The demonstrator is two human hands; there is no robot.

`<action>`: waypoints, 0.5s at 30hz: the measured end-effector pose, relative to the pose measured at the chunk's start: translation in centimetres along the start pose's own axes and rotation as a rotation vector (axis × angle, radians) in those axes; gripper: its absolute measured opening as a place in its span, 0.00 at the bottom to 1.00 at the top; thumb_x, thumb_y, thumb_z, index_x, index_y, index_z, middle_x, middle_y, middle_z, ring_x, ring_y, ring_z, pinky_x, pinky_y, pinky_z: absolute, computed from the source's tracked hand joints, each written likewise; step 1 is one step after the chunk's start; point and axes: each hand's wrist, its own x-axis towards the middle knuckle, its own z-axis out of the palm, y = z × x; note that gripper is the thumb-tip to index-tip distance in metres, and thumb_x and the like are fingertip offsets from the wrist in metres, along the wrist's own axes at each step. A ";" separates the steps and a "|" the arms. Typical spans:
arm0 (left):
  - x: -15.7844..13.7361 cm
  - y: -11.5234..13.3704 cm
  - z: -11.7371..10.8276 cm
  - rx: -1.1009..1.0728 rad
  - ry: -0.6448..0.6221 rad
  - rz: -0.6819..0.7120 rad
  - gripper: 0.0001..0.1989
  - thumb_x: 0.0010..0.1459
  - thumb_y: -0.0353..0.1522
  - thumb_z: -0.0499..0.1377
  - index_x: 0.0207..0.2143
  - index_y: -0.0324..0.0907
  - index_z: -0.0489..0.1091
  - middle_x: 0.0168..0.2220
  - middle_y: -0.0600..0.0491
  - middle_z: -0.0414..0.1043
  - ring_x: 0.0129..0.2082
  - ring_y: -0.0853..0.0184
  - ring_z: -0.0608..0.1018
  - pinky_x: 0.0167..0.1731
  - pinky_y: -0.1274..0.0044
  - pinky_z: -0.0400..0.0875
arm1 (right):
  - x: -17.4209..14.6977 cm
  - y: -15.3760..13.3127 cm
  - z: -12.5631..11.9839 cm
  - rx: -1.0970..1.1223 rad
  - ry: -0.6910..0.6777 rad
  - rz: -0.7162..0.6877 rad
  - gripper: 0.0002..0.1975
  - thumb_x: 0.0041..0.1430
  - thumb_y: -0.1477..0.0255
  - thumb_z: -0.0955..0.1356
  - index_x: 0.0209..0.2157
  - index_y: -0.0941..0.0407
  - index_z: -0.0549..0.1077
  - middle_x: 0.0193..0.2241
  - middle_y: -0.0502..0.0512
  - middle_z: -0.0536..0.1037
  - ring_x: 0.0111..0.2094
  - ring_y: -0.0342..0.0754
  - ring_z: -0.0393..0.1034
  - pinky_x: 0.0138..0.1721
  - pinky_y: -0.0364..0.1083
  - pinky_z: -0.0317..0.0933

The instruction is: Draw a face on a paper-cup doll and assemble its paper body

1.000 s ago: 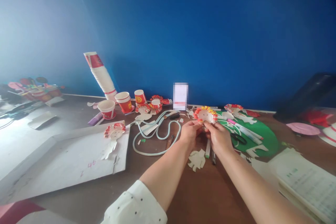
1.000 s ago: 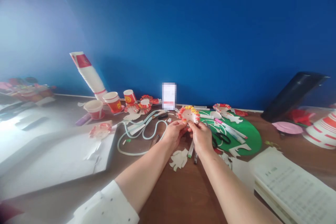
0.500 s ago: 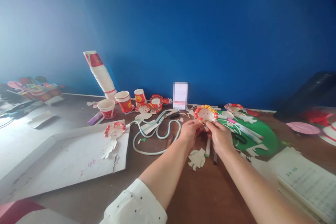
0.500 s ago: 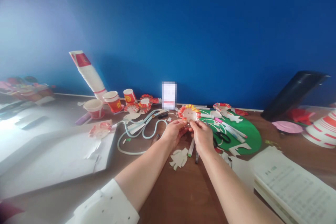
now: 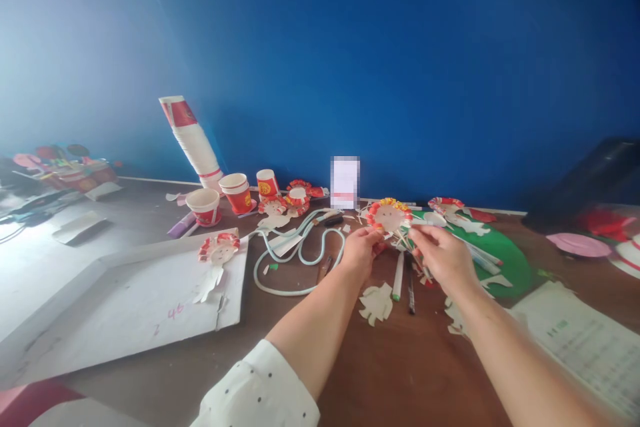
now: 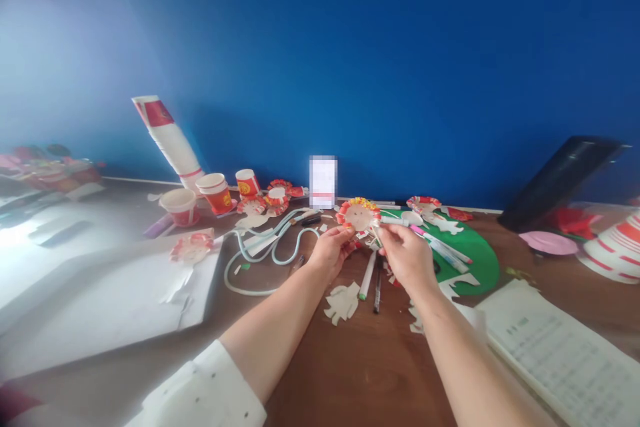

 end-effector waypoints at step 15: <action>0.6 0.0 -0.5 -0.075 -0.014 -0.011 0.10 0.46 0.29 0.69 0.26 0.37 0.69 0.23 0.56 0.67 0.23 0.76 0.70 0.28 0.81 0.66 | -3.4 -2.0 -1.4 -0.647 -0.489 -0.056 0.15 0.57 0.59 0.63 0.23 0.53 0.73 0.21 0.52 0.78 0.23 0.47 0.71 0.24 0.43 0.53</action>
